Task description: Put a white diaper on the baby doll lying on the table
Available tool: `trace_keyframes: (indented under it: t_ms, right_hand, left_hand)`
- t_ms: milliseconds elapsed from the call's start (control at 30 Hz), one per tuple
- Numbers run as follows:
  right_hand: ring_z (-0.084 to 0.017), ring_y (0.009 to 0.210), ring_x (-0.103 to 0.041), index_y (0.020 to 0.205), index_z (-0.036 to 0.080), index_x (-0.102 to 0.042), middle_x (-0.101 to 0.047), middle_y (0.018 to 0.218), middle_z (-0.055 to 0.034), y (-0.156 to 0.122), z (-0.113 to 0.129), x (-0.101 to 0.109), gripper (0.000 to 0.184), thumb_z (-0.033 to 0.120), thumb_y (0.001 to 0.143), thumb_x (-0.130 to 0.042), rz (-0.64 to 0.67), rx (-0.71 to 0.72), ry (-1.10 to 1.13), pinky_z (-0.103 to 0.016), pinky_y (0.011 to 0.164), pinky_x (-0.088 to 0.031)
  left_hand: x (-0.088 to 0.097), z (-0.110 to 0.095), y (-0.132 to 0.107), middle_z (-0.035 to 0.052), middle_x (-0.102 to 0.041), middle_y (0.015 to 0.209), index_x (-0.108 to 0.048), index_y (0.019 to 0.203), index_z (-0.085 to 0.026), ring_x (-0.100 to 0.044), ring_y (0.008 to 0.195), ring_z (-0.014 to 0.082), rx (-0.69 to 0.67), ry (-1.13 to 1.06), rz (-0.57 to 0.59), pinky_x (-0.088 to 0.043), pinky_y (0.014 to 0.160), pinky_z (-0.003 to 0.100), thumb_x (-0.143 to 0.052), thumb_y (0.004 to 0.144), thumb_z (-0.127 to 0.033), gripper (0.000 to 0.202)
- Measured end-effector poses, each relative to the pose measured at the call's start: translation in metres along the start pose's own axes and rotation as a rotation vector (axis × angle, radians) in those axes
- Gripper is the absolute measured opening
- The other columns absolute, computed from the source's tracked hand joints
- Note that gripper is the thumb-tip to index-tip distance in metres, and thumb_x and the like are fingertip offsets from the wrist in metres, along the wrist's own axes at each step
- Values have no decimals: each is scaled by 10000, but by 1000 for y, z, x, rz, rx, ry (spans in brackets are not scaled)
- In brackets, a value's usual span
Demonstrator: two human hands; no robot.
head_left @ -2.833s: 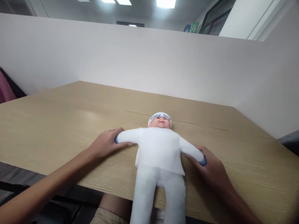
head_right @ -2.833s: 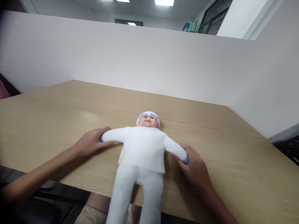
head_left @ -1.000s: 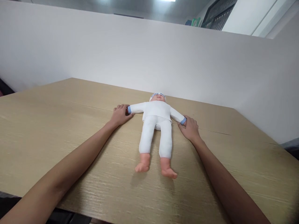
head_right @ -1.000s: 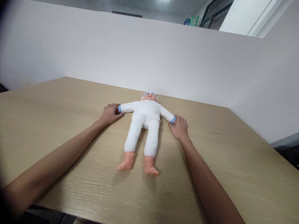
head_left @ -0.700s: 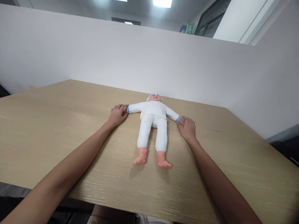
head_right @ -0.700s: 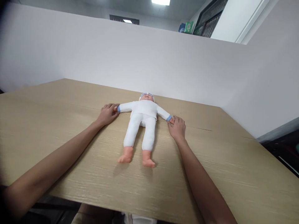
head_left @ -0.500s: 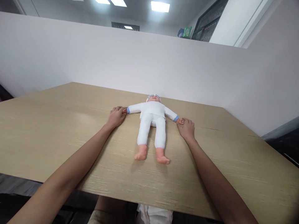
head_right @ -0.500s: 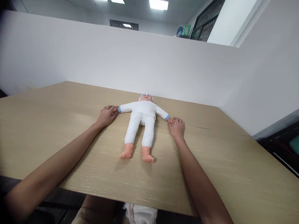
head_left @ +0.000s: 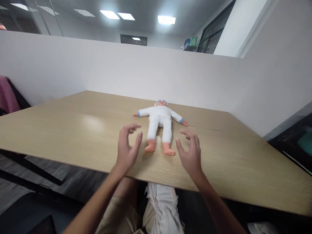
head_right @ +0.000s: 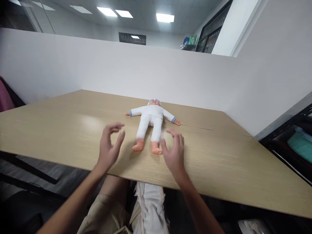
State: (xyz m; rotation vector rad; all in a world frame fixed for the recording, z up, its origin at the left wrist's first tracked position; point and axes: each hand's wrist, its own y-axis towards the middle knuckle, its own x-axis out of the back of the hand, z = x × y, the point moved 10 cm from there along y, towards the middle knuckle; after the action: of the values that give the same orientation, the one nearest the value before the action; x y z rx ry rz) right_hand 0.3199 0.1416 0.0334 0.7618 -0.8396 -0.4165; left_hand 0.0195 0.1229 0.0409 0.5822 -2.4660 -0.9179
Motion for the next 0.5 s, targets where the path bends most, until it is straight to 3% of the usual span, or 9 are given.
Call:
trace_keyframes:
  t_ms: [67,100,167,200,267,333,400,500]
  right_hand:
    - [-329,1172,-720,1422,385,-619,-781,1251,-81,-56,45,36,460,223,1005,-726,-61,159,117,-531,1031,-577]
    - [-314,1061,-751,1434,435,-624,-807,1163,-41,-86,60,47,579,146,955,-772,-39,242,177,-505,954,-604]
    - [-262,839,-768,1392,501,-676,-827,1014,30,-144,74,52,699,38,882,-797,103,342,298,-434,805,-628]
    - [-258,800,-767,1335,504,-719,-829,985,36,-168,68,49,657,41,876,-802,171,309,338,-433,781,-631]
    - [-298,872,-769,1239,436,-781,-823,1012,-14,-204,29,39,442,160,898,-837,212,25,350,-476,803,-635]
    - [-324,927,-746,1195,379,-796,-801,1070,-58,-238,-19,29,312,345,896,-879,203,-320,327,-505,822,-630]
    - [-319,904,-725,1134,341,-797,-787,1061,-64,-267,-53,17,364,527,841,-906,203,-571,349,-484,788,-625]
    - [-276,769,-691,1013,295,-782,-758,926,-40,-295,-75,-4,498,696,747,-912,260,-785,494,-407,671,-601]
  left_hand:
    - [27,-16,-74,80,-721,1137,-644,1184,-366,-679,1113,331,34,-181,-122,-546,1041,539,-563,1074,-458,165]
    - [29,-19,-110,76,-715,996,-670,1076,-385,-680,1006,342,43,-220,-96,-551,980,558,-578,1058,-461,121]
    - [10,-22,-173,79,-687,811,-715,926,-392,-654,828,343,20,-266,131,-536,884,577,-597,1023,-517,197]
    - [-7,-15,-202,90,-720,865,-736,958,-391,-671,866,347,88,-258,301,-539,878,564,-622,1021,-501,170]
    - [-30,11,-249,108,-756,1009,-736,1047,-375,-697,1000,363,301,-223,486,-548,941,546,-642,1023,-505,162]
    - [-42,36,-279,123,-758,1126,-709,1081,-342,-698,1128,373,511,-185,559,-543,1027,523,-658,1010,-559,234]
    - [-51,52,-295,127,-757,1159,-683,1056,-303,-698,1176,374,638,-157,592,-526,1077,498,-665,974,-650,357]
    - [-67,70,-308,110,-767,1112,-654,1032,-260,-715,1147,359,805,-173,658,-517,1073,457,-713,870,-756,525]
